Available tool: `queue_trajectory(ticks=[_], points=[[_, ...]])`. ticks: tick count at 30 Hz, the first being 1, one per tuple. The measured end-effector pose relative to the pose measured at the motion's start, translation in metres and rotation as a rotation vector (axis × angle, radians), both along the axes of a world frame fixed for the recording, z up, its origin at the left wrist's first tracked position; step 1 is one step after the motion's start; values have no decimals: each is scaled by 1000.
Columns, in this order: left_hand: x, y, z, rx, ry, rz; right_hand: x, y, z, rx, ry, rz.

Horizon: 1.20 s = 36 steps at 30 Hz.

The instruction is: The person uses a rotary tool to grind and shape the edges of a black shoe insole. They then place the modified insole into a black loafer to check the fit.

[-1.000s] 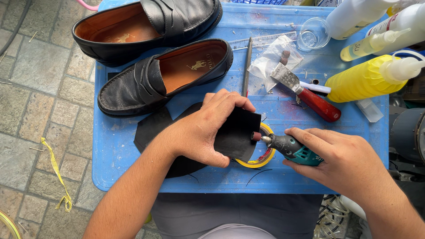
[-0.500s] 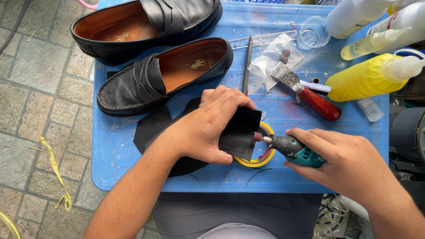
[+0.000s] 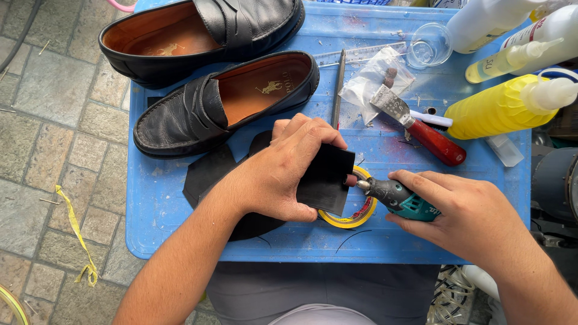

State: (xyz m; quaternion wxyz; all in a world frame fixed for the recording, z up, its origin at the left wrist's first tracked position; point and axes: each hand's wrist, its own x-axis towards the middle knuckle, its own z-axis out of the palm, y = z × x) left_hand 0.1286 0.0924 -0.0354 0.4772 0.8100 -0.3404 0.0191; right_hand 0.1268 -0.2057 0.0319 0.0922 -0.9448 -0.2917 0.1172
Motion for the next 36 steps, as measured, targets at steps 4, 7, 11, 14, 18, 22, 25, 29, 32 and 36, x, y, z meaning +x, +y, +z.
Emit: queue_trajectory(ticks=[4,7,11,14,18,22,25,29,32,36], points=[[-1,-1,1,-10,-28,21,-2,-1,0,42,45,-3],[-3,-2,2,12,-55,51,-4,-1,2,-7,152,-56],[-3,-7,2,61,-68,64,-4,-1,6,60,148,-30],[-4,-8,1,101,-84,82,-3,-2,7,26,63,-27],[-4,-8,-1,98,-136,107,-2,-1,5,13,-1,-26],[-5,-8,-2,91,-214,163,-2,2,4,20,5,-6],[-5,-7,-2,98,-208,181,-3,4,4,41,39,-32],[-6,-9,-2,105,-203,181,-4,6,5,41,53,-24],[-6,-10,-2,104,-198,195,-4,5,4,54,56,-19],[-5,-10,-4,86,-207,201,-6,3,2,43,71,-22]])
